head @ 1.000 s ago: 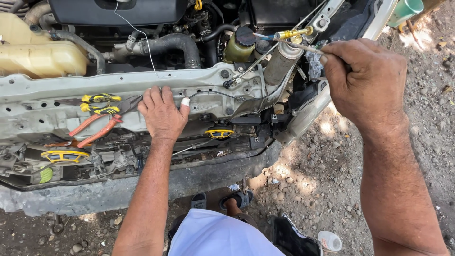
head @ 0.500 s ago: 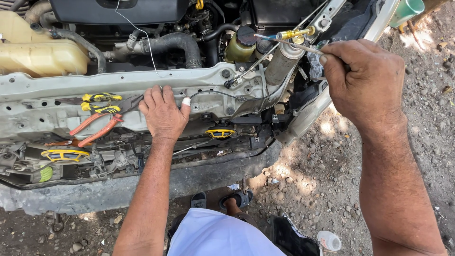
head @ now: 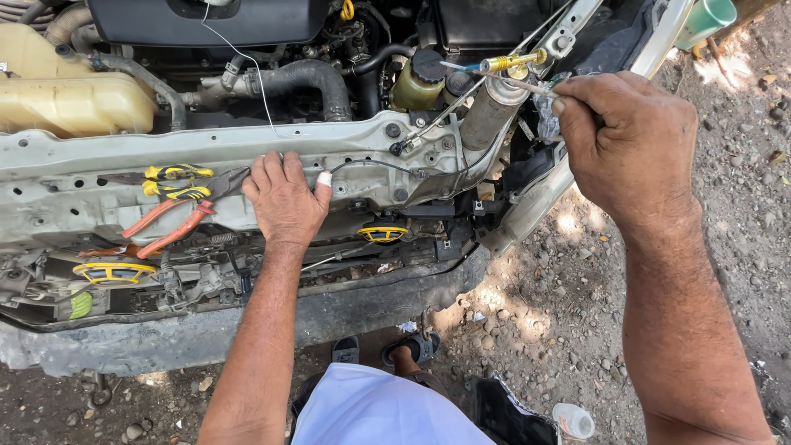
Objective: Repairing the front-end wiring and components of a vehicle.
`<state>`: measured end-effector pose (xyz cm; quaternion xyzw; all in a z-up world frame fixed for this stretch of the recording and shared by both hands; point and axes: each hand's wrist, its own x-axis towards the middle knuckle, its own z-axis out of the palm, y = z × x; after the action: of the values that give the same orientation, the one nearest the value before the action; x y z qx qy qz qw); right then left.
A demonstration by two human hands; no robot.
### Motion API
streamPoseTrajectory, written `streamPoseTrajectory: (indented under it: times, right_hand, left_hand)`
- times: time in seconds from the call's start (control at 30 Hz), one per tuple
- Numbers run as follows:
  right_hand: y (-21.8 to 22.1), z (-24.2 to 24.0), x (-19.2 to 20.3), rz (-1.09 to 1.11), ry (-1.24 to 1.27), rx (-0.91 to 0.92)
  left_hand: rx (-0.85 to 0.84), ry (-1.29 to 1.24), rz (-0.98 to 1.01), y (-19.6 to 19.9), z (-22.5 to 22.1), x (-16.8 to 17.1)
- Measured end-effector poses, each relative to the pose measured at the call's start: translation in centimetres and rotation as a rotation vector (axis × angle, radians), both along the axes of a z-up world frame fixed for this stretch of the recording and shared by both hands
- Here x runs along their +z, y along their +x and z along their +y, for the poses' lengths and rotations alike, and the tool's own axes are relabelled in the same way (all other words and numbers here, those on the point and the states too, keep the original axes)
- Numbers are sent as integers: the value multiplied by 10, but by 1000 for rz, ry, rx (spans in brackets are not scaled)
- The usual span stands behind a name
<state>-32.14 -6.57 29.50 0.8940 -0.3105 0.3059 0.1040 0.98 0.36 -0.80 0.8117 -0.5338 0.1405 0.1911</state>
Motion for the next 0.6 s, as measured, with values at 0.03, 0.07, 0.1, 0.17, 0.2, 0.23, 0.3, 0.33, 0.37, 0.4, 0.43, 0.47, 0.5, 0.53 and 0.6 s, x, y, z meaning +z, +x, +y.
streamPoseTrajectory:
  times: [0.03, 0.07, 0.1, 0.17, 0.2, 0.23, 0.3, 0.33, 0.37, 0.4, 0.43, 0.47, 0.5, 0.53, 0.6]
  right_hand:
    - [-1, 0, 0, 1, -1, 0]
    - [-1, -1, -1, -3, 7, 1]
    - [-2, -1, -1, -8, 15, 3]
    - [-1, -1, -1, -3, 8, 2]
    - [-1, -1, -1, 1, 1, 0]
    - [-1, 0, 0, 2, 0, -1]
    - [1, 1, 2, 12, 3, -19]
    - [2, 2, 3, 12, 2, -18]
    - [3, 3, 4, 10, -9, -13]
    - [3, 4, 5, 8, -19, -7]
    - [3, 4, 5, 8, -21, -7]
    - [3, 4, 5, 8, -10, -17]
    - [4, 4, 6, 8, 0, -28]
    - [3, 3, 5, 8, -2, -27]
    - [2, 2, 4, -2, 5, -18]
  left_hand:
    - [0, -1, 1, 0, 0, 0]
    - [-1, -3, 0, 0, 0, 0]
    - [-2, -5, -1, 0, 1, 0]
    - [-4, -8, 3, 0, 1, 0]
    - [-6, -10, 8, 0, 1, 0]
    - [-6, -11, 8, 0, 0, 0]
    - [-4, -11, 5, 0, 0, 0]
    - [-4, -12, 5, 0, 0, 0]
    - [-1, -7, -1, 0, 0, -1]
    - [2, -2, -7, 0, 0, -1]
    - [3, -4, -7, 0, 0, -1]
    - [1, -1, -6, 0, 0, -1]
    - [-1, 2, -5, 0, 0, 0]
    - [0, 1, -6, 0, 0, -1]
    - [1, 10, -13, 1, -1, -3]
